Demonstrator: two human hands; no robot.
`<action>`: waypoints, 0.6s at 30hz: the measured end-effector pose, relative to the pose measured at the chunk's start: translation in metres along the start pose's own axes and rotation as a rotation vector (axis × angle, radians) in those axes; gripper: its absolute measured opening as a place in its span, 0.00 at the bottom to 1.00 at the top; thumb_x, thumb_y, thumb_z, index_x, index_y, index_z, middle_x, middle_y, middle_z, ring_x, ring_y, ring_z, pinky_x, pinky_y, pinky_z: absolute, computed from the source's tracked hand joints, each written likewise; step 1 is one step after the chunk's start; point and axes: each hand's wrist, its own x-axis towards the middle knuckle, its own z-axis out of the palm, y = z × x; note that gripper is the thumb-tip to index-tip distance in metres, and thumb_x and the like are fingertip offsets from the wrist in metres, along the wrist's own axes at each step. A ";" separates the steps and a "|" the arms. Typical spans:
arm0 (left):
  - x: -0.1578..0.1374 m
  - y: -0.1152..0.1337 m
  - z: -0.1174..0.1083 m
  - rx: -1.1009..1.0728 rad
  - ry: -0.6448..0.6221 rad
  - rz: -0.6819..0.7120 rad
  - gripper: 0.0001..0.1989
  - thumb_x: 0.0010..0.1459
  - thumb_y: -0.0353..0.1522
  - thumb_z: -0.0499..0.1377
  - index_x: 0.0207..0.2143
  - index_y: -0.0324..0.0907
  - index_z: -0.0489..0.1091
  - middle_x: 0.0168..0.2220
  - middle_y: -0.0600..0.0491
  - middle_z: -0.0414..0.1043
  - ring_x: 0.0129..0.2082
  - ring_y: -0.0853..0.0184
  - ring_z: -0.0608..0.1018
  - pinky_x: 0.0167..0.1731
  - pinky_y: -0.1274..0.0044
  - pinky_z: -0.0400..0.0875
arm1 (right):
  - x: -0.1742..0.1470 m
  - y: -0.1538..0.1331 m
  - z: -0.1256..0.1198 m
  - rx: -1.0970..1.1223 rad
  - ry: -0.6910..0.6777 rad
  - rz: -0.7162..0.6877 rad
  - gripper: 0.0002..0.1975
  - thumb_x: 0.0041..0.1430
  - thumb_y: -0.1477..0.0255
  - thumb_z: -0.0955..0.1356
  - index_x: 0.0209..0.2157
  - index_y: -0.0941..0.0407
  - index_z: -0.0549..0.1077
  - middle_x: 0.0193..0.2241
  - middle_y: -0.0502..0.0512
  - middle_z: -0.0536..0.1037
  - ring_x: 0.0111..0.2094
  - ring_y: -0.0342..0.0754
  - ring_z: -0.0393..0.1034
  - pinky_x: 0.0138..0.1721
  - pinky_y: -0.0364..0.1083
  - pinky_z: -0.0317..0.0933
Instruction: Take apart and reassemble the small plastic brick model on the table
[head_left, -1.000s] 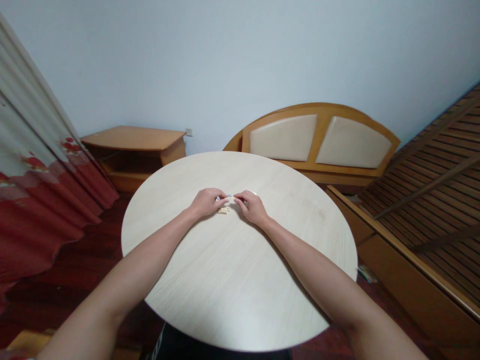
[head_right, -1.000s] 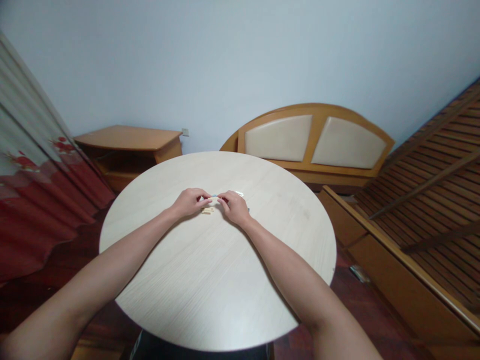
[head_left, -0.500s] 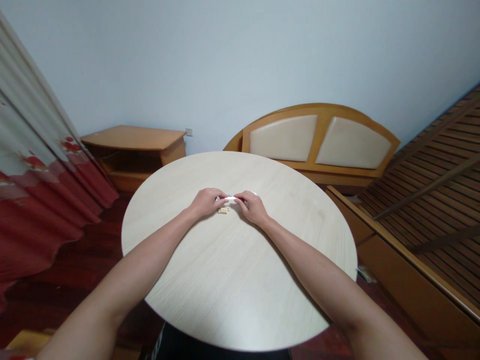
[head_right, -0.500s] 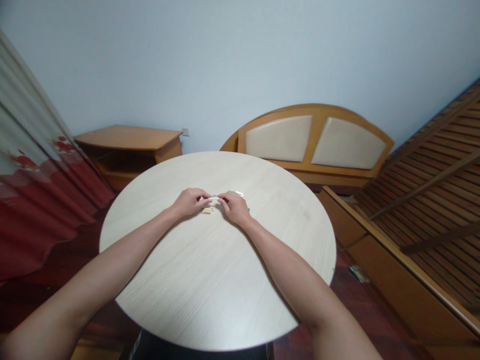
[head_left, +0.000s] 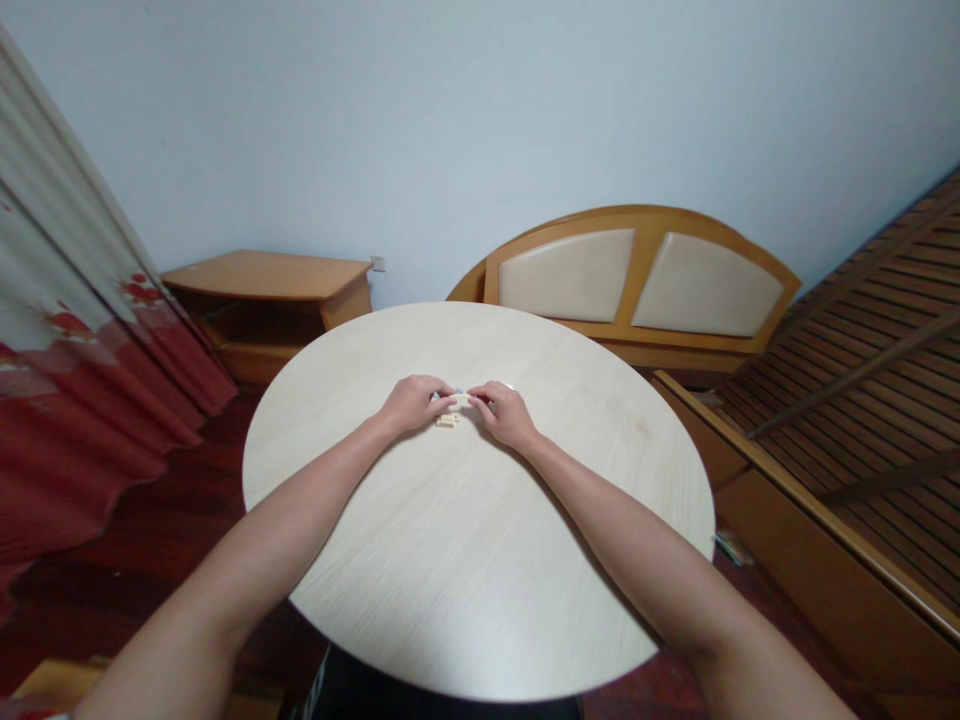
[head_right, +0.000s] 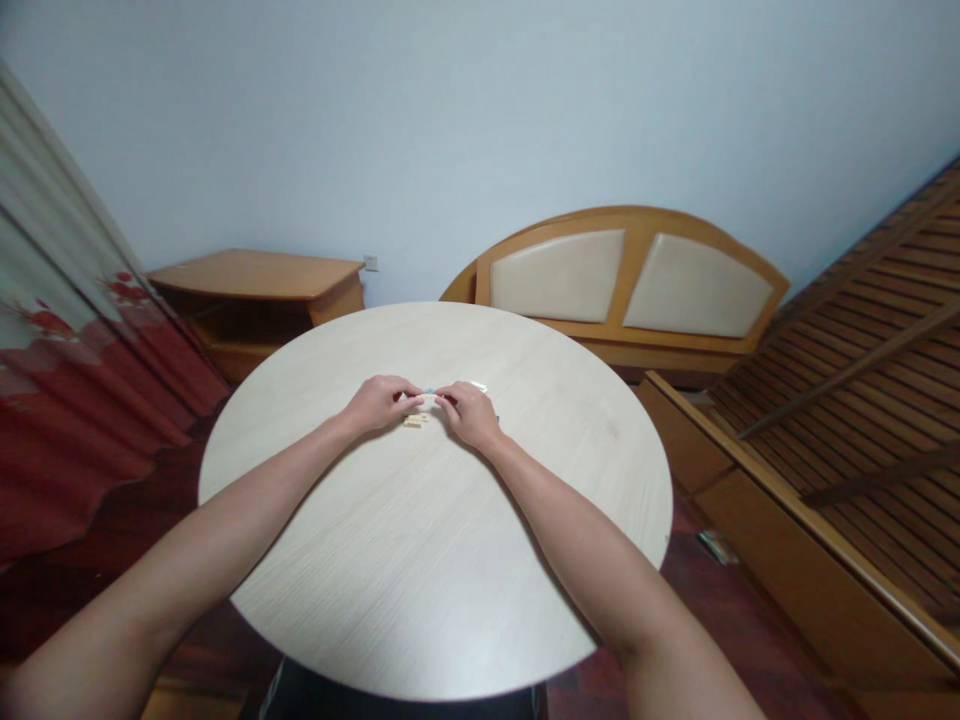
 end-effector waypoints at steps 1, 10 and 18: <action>0.000 0.000 0.000 -0.001 0.004 0.001 0.11 0.64 0.37 0.60 0.40 0.42 0.82 0.37 0.49 0.82 0.34 0.66 0.79 0.37 0.76 0.67 | 0.000 0.001 0.000 0.001 -0.005 -0.002 0.09 0.68 0.70 0.66 0.39 0.56 0.80 0.34 0.57 0.80 0.36 0.49 0.72 0.41 0.48 0.63; -0.002 -0.003 -0.008 -0.053 -0.032 0.032 0.11 0.62 0.37 0.60 0.40 0.42 0.81 0.39 0.49 0.81 0.33 0.67 0.77 0.35 0.76 0.67 | -0.001 0.001 0.000 -0.011 -0.037 -0.030 0.10 0.68 0.70 0.67 0.40 0.56 0.80 0.34 0.58 0.81 0.36 0.50 0.72 0.41 0.48 0.63; -0.002 -0.018 -0.018 -0.063 -0.149 -0.052 0.11 0.57 0.35 0.60 0.38 0.41 0.80 0.36 0.50 0.81 0.31 0.67 0.76 0.31 0.77 0.66 | -0.003 -0.002 0.000 0.005 -0.069 -0.026 0.09 0.66 0.69 0.68 0.42 0.55 0.80 0.36 0.58 0.82 0.38 0.50 0.74 0.43 0.48 0.65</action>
